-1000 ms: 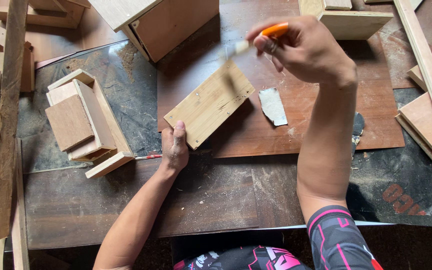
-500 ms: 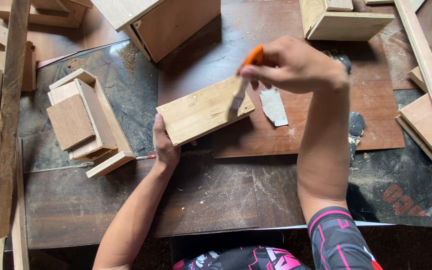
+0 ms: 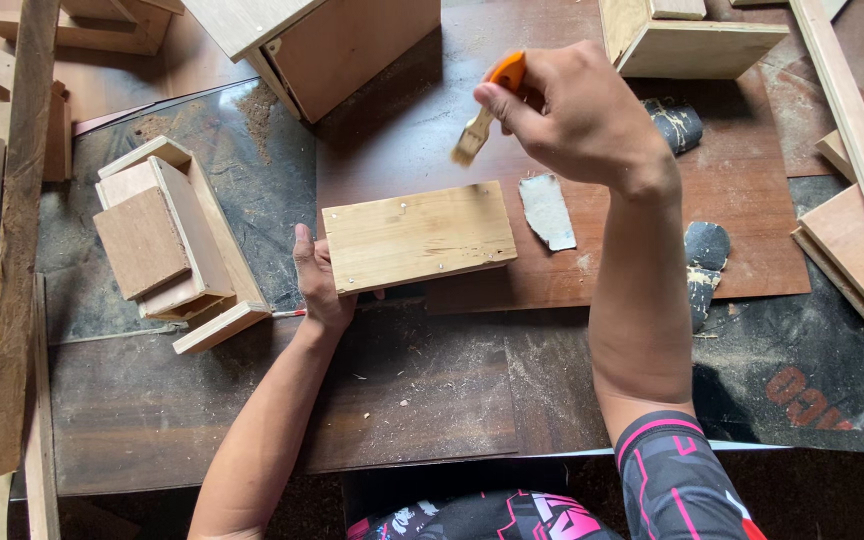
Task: The person sands the surfaces and edges of small wooden box parts using a sanding block, turning the pieces to reach different sides. They then pick up a paintbrush and brush the surface of a wooden box part.
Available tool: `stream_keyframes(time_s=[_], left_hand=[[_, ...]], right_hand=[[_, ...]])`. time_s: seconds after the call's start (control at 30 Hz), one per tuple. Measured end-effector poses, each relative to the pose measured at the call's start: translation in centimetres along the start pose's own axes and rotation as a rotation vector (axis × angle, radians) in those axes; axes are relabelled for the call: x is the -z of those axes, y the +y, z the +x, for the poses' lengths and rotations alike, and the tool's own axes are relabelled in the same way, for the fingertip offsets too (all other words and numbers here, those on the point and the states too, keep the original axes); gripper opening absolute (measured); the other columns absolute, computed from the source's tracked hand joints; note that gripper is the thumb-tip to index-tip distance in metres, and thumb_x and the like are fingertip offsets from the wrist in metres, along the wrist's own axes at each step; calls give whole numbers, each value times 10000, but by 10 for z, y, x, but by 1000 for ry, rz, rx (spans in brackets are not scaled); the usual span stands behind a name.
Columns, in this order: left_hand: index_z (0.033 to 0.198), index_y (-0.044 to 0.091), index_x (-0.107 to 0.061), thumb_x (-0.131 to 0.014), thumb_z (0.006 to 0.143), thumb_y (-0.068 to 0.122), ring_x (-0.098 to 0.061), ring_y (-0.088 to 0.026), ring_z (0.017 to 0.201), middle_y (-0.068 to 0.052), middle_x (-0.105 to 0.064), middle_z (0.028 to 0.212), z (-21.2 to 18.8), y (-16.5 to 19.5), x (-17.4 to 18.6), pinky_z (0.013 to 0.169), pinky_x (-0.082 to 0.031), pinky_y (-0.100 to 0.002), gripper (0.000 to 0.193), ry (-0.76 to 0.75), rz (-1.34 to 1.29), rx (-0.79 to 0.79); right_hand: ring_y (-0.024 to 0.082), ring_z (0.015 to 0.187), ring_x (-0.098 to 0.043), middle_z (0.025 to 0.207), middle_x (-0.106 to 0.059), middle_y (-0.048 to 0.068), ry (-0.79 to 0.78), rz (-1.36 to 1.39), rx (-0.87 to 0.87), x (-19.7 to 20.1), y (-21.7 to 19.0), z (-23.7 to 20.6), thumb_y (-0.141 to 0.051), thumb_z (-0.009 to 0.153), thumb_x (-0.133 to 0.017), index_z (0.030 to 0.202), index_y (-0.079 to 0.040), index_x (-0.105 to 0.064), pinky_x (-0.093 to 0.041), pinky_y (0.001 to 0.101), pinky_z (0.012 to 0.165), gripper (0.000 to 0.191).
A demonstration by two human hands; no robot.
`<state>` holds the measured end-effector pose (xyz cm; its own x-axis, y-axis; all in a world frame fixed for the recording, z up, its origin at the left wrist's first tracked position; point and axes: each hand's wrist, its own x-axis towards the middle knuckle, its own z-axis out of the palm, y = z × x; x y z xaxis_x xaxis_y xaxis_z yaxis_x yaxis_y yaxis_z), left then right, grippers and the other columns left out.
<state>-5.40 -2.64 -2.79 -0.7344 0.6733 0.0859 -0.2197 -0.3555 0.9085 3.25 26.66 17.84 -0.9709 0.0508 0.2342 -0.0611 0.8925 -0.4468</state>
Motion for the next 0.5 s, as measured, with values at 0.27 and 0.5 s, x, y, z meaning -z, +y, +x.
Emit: stream_keyframes(time_s=[0.27,0.5], left_hand=[[860,-21,-664,-133,1041,700,-636,-230,534,-192,-673,669,1,-3,4,480,-536,-322,913,-12,-6,6],[905,-30,-678,-144,1028,696,-655,-229,573,-192,-683,695,2,-6,6,501,-554,-329,910,-5,-28,47]], right_hand=[[93,419,-506,626,-675,23,-439,277,210,3,-11,-2,-316,1027,-573,965,-44,-746,-394,274,363,328],[116,449,-439,648,-629,27,-83,88,119,-12,-14,8,-294,1102,-594,941,-13,-723,-343,305,417,348]])
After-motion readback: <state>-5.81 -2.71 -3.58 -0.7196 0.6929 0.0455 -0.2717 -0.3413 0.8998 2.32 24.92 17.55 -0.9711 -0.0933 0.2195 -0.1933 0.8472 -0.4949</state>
